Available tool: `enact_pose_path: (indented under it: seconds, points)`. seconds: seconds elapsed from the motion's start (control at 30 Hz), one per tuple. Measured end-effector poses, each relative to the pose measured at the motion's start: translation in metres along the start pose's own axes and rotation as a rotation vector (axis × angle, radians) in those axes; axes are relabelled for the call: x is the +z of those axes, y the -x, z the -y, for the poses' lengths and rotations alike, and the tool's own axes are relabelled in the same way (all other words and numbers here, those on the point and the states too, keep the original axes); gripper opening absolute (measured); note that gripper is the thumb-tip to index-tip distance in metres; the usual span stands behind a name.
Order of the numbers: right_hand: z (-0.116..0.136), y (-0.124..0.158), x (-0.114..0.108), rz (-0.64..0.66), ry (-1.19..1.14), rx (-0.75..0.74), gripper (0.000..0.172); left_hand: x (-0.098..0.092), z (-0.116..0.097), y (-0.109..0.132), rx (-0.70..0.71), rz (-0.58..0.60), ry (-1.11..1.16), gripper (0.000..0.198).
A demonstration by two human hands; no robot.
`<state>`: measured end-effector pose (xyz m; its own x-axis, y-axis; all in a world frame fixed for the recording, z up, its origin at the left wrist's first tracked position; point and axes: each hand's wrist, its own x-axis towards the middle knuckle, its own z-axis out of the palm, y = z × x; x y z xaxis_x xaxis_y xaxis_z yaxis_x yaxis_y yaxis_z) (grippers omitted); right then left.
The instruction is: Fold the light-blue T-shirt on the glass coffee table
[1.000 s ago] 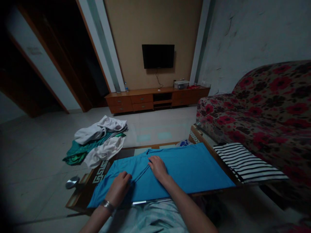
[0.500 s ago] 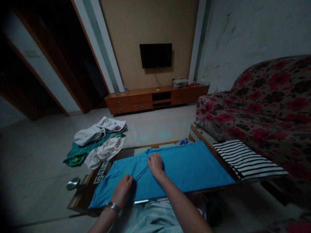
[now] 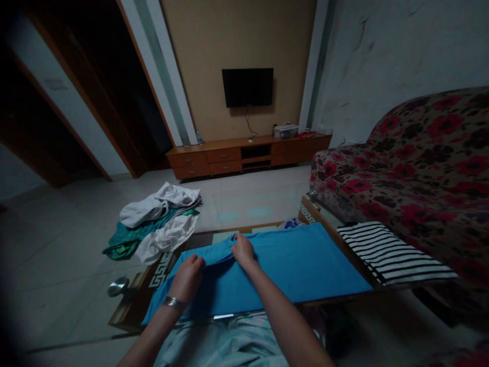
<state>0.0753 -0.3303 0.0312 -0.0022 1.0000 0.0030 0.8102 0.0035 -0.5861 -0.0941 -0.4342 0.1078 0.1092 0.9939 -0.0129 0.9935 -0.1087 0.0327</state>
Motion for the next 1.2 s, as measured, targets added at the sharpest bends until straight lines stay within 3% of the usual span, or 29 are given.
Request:
enact_pose_path:
  seconds: [0.27,0.37,0.47,0.53,0.63,0.7,0.73,0.83,0.93,1.0,1.1,1.2]
  points:
    - [0.019,-0.044,-0.016,0.026,-0.068,-0.007,0.024,-0.057,0.026,-0.058,-0.018,-0.143,-0.05,0.031]
    - [0.022,-0.05,-0.019,0.053,-0.061,-0.045,0.024,-0.069,0.025,-0.059,-0.005,-0.142,-0.061,0.029]
    - [0.016,-0.043,-0.022,0.092,-0.03,-0.087,0.027,-0.068,0.017,-0.044,0.035,-0.115,-0.036,0.027]
    - [0.006,-0.033,-0.023,0.125,0.01,-0.116,0.028,-0.058,0.012,-0.028,0.109,-0.037,0.024,0.029]
    - [-0.008,-0.017,-0.028,0.155,0.093,-0.143,0.025,-0.038,0.012,-0.005,0.277,0.227,0.145,0.03]
    - [-0.011,-0.007,-0.031,0.137,0.144,-0.149,0.022,-0.024,0.016,0.003,0.312,0.361,0.169,0.036]
    - [-0.009,-0.004,-0.032,0.118,0.164,-0.155,0.022,-0.018,0.018,0.002,0.292,0.374,0.151,0.04]
    - [0.007,0.004,-0.025,0.066,0.188,-0.212,0.028,0.005,0.021,-0.013,0.174,0.222,0.034,0.044]
    - [0.023,0.009,-0.001,0.034,0.177,-0.394,0.034,0.035,0.02,-0.037,0.054,0.038,-0.062,0.049]
    - [0.024,0.01,0.02,0.028,0.179,-0.469,0.041,0.059,0.022,-0.047,-0.044,-0.003,-0.102,0.054]
    - [0.013,0.007,0.045,0.03,0.179,-0.441,0.051,0.088,0.031,-0.05,-0.165,-0.02,-0.14,0.062]
    - [-0.001,0.0,0.055,-0.001,0.157,-0.428,0.052,0.1,0.041,-0.047,-0.212,-0.05,-0.161,0.064]
